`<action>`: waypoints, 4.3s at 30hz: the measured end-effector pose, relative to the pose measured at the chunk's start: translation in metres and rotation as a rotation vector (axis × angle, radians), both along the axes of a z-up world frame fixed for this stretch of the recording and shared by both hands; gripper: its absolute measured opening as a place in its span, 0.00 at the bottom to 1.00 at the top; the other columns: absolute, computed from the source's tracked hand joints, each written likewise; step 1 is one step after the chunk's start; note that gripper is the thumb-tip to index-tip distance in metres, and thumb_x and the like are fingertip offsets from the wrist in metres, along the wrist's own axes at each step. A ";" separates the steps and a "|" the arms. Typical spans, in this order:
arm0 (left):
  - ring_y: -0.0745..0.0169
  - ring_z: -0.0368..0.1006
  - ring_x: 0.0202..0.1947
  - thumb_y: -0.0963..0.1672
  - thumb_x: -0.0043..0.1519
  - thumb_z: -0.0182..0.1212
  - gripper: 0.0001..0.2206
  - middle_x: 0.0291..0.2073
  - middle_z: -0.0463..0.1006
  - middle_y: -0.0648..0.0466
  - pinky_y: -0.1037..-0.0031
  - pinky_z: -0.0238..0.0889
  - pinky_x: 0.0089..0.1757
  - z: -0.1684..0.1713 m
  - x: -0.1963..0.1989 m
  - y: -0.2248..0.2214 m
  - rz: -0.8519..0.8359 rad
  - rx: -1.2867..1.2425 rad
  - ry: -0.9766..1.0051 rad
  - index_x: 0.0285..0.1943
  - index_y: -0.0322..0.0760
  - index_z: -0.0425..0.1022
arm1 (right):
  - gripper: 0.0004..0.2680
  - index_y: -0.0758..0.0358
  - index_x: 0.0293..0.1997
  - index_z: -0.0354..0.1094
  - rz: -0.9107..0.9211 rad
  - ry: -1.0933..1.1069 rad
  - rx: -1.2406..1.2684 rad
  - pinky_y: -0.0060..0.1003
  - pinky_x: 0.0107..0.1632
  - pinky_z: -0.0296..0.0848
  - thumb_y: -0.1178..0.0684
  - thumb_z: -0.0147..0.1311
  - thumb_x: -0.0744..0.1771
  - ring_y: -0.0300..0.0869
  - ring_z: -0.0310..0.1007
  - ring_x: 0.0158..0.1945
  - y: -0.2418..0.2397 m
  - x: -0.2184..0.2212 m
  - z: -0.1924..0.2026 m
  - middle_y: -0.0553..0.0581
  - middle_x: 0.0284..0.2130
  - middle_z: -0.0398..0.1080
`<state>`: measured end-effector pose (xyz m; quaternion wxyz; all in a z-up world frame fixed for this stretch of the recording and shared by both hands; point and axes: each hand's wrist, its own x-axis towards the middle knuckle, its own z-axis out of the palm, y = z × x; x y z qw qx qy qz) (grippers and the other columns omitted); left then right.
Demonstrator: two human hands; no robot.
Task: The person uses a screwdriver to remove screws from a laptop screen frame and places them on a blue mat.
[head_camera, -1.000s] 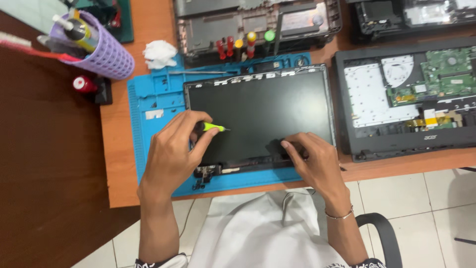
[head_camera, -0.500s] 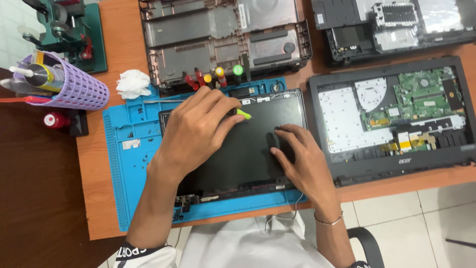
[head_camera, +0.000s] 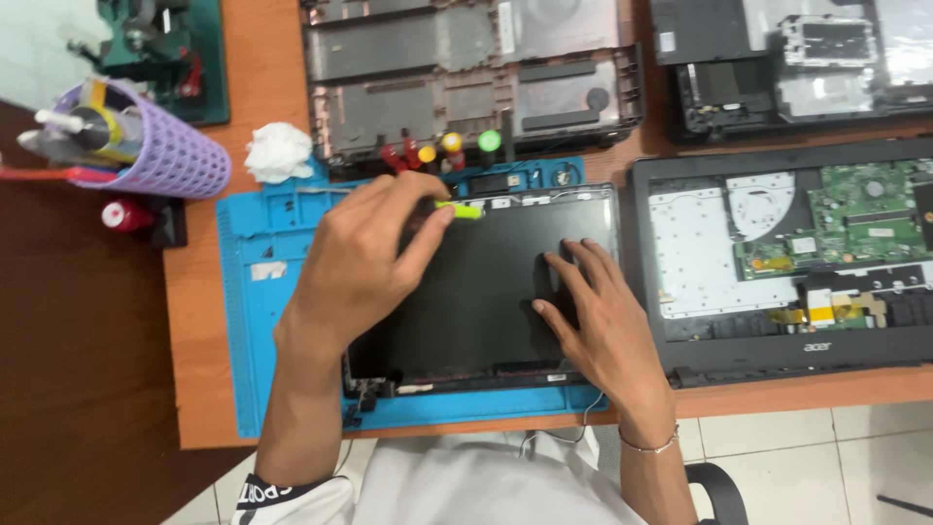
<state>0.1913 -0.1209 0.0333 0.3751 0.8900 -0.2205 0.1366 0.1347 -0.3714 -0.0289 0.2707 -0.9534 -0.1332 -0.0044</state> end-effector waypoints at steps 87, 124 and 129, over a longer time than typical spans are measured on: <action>0.50 0.75 0.42 0.42 0.65 0.62 0.06 0.36 0.79 0.49 0.63 0.68 0.43 -0.102 -0.131 0.155 0.579 -0.210 0.319 0.46 0.33 0.79 | 0.05 0.64 0.42 0.75 0.361 -0.128 0.216 0.69 0.76 0.39 0.64 0.60 0.64 0.60 0.55 0.73 0.205 0.035 -0.067 0.64 0.59 0.65; 0.51 0.75 0.38 0.42 0.67 0.60 0.07 0.35 0.78 0.47 0.63 0.68 0.41 -0.088 -0.140 0.147 0.530 -0.221 0.244 0.46 0.30 0.79 | 0.03 0.60 0.38 0.77 0.366 -0.025 0.313 0.62 0.78 0.40 0.56 0.64 0.64 0.56 0.57 0.72 0.189 0.023 -0.051 0.59 0.60 0.67; 0.52 0.74 0.36 0.42 0.66 0.61 0.07 0.33 0.77 0.48 0.63 0.67 0.40 -0.087 -0.139 0.144 0.515 -0.212 0.268 0.45 0.31 0.79 | 0.04 0.61 0.37 0.76 0.374 -0.033 0.276 0.62 0.77 0.41 0.56 0.65 0.64 0.57 0.57 0.71 0.185 0.020 -0.052 0.60 0.59 0.67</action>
